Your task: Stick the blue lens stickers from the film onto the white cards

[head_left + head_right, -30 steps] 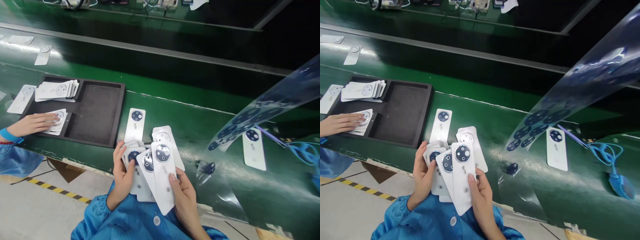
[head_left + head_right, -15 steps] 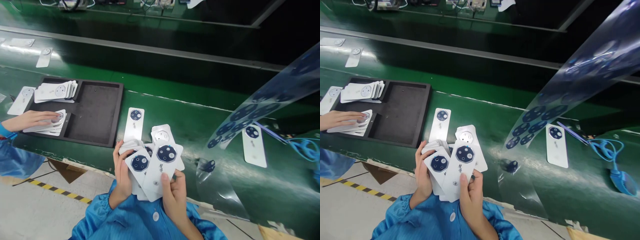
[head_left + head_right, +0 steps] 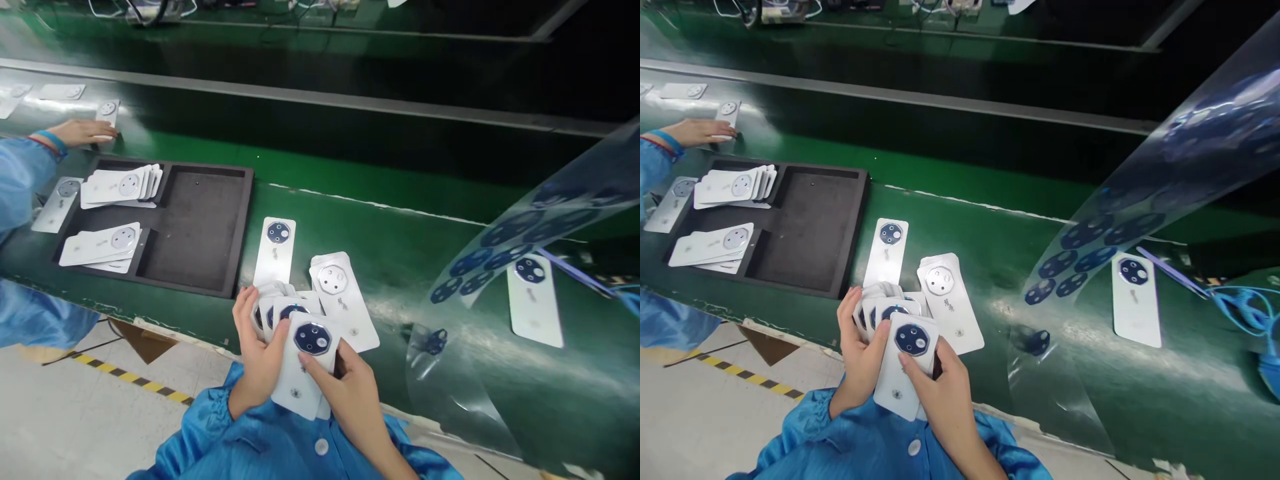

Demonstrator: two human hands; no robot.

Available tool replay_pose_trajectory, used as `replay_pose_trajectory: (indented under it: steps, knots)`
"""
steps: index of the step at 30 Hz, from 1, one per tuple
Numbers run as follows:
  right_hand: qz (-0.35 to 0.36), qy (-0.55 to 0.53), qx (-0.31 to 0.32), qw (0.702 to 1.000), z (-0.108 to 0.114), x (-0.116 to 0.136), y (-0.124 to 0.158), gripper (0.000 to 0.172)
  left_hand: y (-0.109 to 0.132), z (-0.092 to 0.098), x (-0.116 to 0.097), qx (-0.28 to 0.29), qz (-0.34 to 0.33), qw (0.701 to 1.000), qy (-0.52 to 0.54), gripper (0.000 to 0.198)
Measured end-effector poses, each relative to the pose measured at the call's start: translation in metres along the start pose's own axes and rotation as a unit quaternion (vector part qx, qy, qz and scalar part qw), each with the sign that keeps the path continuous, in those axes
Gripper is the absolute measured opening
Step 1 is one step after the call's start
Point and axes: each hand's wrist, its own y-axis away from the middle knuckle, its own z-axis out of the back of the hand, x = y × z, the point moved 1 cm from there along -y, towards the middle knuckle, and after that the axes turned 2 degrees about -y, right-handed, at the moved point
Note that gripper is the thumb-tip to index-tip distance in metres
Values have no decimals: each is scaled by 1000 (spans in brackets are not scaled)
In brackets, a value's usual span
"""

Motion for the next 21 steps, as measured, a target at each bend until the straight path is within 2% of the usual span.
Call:
replay_pose_trajectory:
  steps: [5,6,11,14,17,21]
  knots:
    - [-22,-57,-86,994,9,1,0,47,2,2,3,-1,4,999,46,42]
    - [-26,-64,-88,994,11,1,1,48,2,2,4,-3,2,999,43,42]
    - [-40,-22,-15,999,11,-1,7,44,2,0,5,5,-20,999,29,50]
    - [-48,-27,-63,996,11,0,10,44,3,0,4,11,-3,999,41,48]
    - [-51,-56,-99,992,14,3,8,47,4,1,5,4,43,994,99,46]
    - [-34,-29,-10,999,13,4,2,43,5,-3,6,-9,36,992,118,49]
